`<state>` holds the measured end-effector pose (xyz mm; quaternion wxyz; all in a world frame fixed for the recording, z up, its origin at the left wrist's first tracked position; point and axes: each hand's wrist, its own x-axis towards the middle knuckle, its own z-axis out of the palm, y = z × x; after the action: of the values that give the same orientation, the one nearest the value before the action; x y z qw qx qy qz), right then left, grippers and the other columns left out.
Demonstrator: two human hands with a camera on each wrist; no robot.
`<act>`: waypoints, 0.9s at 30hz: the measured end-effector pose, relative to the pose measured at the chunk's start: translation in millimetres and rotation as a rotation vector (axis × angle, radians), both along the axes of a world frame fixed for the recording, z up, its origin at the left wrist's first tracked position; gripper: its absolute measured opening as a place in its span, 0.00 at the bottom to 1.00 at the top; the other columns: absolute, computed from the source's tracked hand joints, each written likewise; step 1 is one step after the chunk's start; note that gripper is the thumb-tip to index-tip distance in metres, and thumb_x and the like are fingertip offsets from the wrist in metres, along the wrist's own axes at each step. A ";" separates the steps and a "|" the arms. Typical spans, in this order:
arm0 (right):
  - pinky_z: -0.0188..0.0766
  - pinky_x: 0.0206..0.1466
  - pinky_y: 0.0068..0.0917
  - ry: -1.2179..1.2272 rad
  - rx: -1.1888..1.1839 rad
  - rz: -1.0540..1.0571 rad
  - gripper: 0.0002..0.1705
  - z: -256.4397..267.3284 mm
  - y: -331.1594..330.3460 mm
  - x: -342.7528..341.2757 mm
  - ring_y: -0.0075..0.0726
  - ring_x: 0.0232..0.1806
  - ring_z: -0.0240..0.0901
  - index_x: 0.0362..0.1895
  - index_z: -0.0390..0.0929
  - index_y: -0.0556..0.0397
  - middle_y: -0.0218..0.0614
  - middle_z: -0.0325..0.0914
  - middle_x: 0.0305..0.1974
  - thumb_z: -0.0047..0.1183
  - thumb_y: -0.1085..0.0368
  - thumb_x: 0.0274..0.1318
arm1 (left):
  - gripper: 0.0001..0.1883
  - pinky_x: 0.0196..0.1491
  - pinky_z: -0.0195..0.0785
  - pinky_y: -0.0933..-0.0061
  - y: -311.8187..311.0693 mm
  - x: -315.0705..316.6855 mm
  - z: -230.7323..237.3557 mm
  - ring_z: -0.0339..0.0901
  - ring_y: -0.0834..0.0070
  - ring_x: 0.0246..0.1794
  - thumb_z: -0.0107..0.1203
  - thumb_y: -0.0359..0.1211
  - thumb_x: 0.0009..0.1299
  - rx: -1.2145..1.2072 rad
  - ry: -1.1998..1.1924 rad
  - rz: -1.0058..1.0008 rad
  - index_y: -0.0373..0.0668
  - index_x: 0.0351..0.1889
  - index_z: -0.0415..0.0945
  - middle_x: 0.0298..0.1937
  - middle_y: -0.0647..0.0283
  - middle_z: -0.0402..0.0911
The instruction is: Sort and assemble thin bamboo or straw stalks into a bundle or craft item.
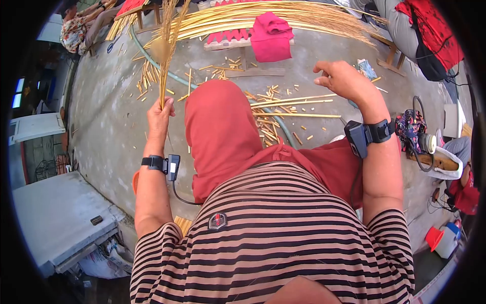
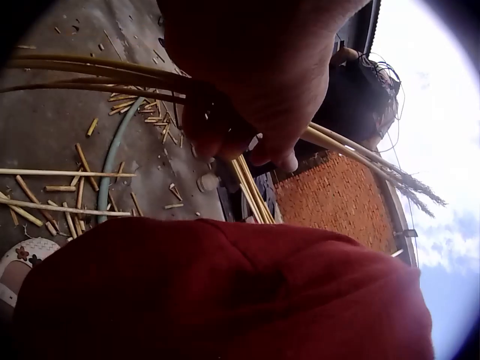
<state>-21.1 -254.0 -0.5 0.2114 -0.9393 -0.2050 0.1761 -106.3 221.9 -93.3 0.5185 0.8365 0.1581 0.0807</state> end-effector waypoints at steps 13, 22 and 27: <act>0.68 0.38 0.39 0.101 -0.018 0.029 0.17 -1.2 19.8 2.8 0.54 0.35 0.74 0.44 0.73 0.58 0.49 0.77 0.31 0.57 0.66 0.49 | 0.10 0.30 0.67 0.63 94.0 -39.9 -119.9 0.77 0.64 0.24 0.60 0.36 0.59 0.502 0.226 0.498 0.41 0.34 0.79 0.24 0.53 0.79; 0.69 0.38 0.39 0.201 -0.113 0.003 0.16 -15.1 44.6 -0.3 0.54 0.35 0.74 0.43 0.73 0.59 0.49 0.77 0.31 0.57 0.68 0.48 | 0.15 0.44 0.70 0.56 122.5 -143.0 -260.4 0.76 0.47 0.41 0.57 0.35 0.59 0.467 0.746 0.556 0.35 0.40 0.74 0.35 0.44 0.79; 0.69 0.38 0.39 0.232 -0.164 0.049 0.17 -25.9 60.8 2.1 0.54 0.35 0.74 0.44 0.73 0.58 0.49 0.77 0.32 0.57 0.68 0.48 | 0.25 0.52 0.67 0.57 119.2 -131.8 -292.4 0.74 0.50 0.49 0.59 0.35 0.58 0.493 0.809 0.417 0.38 0.53 0.68 0.46 0.44 0.76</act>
<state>-19.0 -193.2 -26.4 0.1517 -0.9216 -0.1868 0.3046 -238.1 341.2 -385.7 0.1763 0.8487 0.4857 -0.1129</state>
